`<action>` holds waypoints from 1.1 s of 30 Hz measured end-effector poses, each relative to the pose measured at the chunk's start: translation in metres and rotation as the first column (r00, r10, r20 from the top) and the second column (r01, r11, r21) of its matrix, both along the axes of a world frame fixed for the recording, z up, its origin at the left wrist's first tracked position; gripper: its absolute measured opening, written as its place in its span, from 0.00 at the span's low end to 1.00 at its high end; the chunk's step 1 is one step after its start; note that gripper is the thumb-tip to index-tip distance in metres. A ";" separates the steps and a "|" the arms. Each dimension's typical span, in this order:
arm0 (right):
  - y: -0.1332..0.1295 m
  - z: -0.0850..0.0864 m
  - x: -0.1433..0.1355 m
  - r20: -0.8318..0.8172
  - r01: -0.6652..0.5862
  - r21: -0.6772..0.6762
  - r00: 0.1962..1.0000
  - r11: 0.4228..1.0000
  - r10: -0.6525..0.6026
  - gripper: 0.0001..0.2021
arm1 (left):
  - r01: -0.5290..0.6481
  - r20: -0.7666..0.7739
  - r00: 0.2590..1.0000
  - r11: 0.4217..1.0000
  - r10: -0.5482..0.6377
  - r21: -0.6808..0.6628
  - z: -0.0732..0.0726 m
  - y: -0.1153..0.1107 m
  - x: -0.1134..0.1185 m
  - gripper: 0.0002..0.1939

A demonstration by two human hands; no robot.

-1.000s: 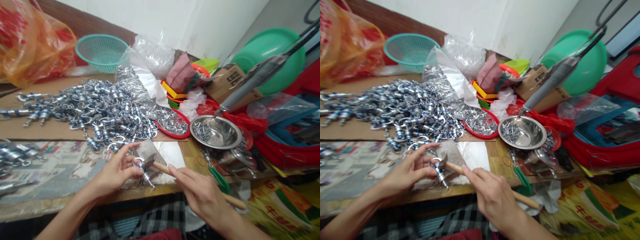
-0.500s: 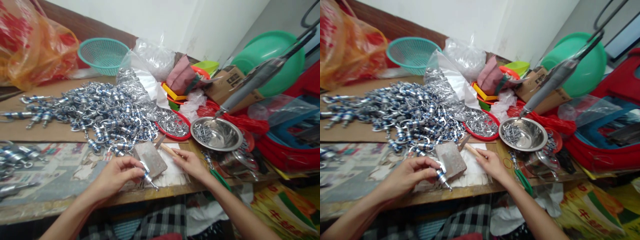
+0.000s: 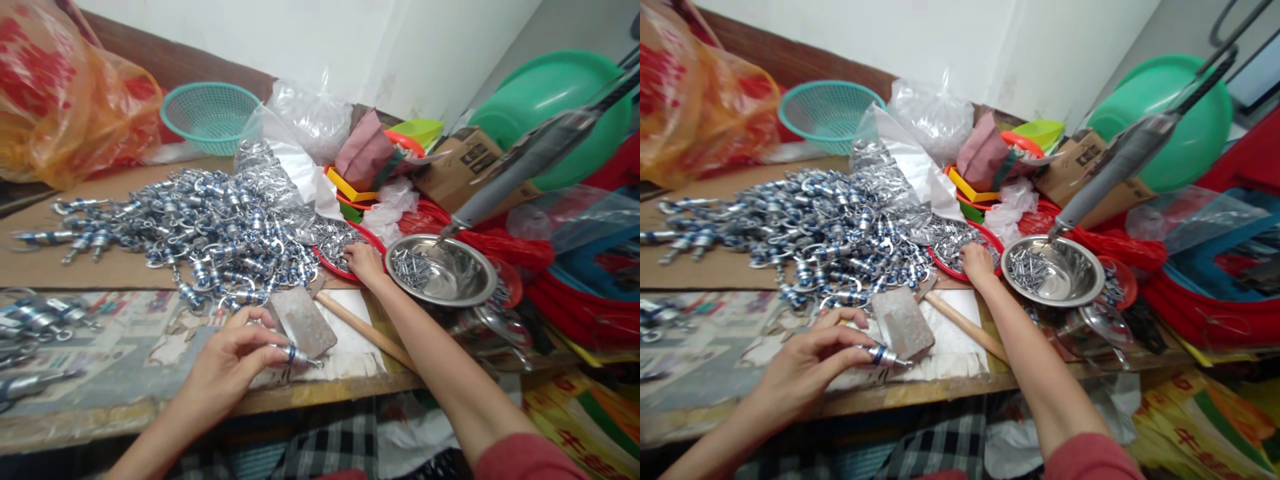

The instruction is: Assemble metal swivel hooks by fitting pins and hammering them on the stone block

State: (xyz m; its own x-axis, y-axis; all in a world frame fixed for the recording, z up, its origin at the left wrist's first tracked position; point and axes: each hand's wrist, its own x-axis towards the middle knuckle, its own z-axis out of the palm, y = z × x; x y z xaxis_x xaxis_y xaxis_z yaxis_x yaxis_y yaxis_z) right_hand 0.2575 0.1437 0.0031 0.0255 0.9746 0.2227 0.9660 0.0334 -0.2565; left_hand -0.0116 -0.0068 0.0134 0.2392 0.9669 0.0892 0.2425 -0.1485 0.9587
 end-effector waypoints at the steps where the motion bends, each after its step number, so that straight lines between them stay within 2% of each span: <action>1: -0.002 0.001 0.001 -0.008 0.009 0.012 1.000 1.000 -0.009 0.08 | -0.015 0.011 1.000 1.000 0.015 0.016 -0.001 0.000 0.000 0.04; 6: -0.028 0.018 0.001 -0.127 0.021 0.088 0.992 0.996 -0.009 0.10 | -0.041 0.036 0.999 0.997 0.038 0.062 -0.001 0.002 0.003 0.06; 10: -0.078 0.032 -0.031 -0.290 -0.097 0.088 0.950 0.991 0.119 0.06 | -0.076 0.067 0.995 0.995 0.071 0.069 -0.003 0.002 0.011 0.07; 11: -0.093 0.035 -0.042 -0.349 -0.159 0.092 0.920 0.983 0.181 0.04 | -0.102 0.091 0.991 0.994 0.097 0.044 -0.004 0.002 0.013 0.08; 13: -0.122 0.038 -0.063 -0.547 -0.324 0.159 0.758 0.933 0.357 0.05 | -0.140 0.157 0.977 0.990 0.141 -0.020 -0.006 0.001 0.016 0.14; 15: -0.143 0.040 -0.079 -0.639 -0.388 0.198 0.645 0.900 0.419 0.07 | -0.131 0.205 0.969 0.989 0.142 -0.064 -0.007 0.001 0.017 0.18; 17: -0.154 0.040 -0.088 -0.687 -0.395 0.200 0.596 0.896 0.416 0.08 | -0.124 0.196 0.971 0.990 0.134 -0.062 -0.005 0.001 0.017 0.18; 20: -0.157 0.036 -0.093 -0.746 -0.385 0.222 0.525 0.896 0.410 0.06 | -0.133 0.106 0.986 0.991 0.133 0.001 -0.001 0.000 0.016 0.15; 23: -0.157 0.030 -0.092 -0.795 -0.363 0.245 0.455 0.899 0.401 0.07 | -0.077 0.062 0.995 0.996 0.073 0.055 0.000 -0.001 0.014 0.09; 25: -0.160 0.025 -0.091 -0.811 -0.348 0.244 0.438 0.905 0.387 0.08 | -0.049 0.080 0.996 0.998 0.046 0.038 0.000 -0.002 0.013 0.07; 27: -0.165 0.022 -0.088 -0.760 -0.348 0.281 0.488 0.894 0.429 0.12 | -0.069 0.118 0.990 0.997 0.071 -0.016 0.000 -0.003 0.012 0.05; 28: -0.167 0.021 -0.086 -0.690 -0.369 0.332 0.533 0.868 0.490 0.14 | -0.086 0.142 0.986 0.995 0.092 -0.051 0.000 -0.003 0.011 0.04; 29: -0.168 0.020 -0.083 -0.587 -0.407 0.390 0.581 0.826 0.564 0.17 | -0.099 0.162 0.981 0.992 0.111 -0.082 0.002 -0.003 0.011 0.03; 31: -0.170 0.019 -0.077 -0.315 -0.522 0.485 0.644 0.702 0.697 0.16 | -0.103 0.173 0.978 0.989 0.120 -0.104 0.006 -0.004 0.010 0.02; 33: -0.170 0.020 -0.072 -0.066 -0.629 0.525 0.642 0.574 0.764 0.12 | -0.093 0.131 0.986 0.994 0.100 -0.062 0.011 -0.005 0.009 0.03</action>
